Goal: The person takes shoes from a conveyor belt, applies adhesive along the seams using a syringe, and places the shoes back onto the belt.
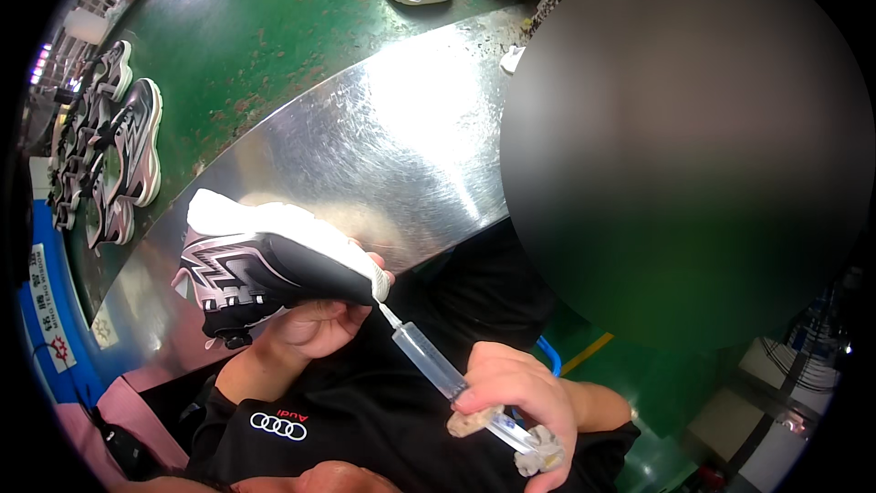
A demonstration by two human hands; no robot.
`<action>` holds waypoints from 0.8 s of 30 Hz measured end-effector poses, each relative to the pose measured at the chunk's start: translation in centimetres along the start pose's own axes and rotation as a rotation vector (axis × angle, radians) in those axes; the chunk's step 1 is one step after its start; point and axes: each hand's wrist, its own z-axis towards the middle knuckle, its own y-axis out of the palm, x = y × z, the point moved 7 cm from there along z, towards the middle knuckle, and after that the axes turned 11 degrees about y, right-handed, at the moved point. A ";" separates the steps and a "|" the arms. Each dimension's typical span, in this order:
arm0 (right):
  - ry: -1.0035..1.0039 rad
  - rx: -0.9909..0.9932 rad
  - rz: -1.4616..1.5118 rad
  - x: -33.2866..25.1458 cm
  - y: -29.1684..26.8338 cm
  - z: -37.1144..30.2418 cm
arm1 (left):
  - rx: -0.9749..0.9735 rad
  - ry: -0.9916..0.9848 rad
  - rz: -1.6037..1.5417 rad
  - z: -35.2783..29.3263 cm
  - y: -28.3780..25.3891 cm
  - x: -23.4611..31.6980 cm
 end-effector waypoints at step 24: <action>-0.514 0.170 -0.782 -1.0 3.5 3.5 | -0.093 0.055 -0.041 0.1 1.1 0.5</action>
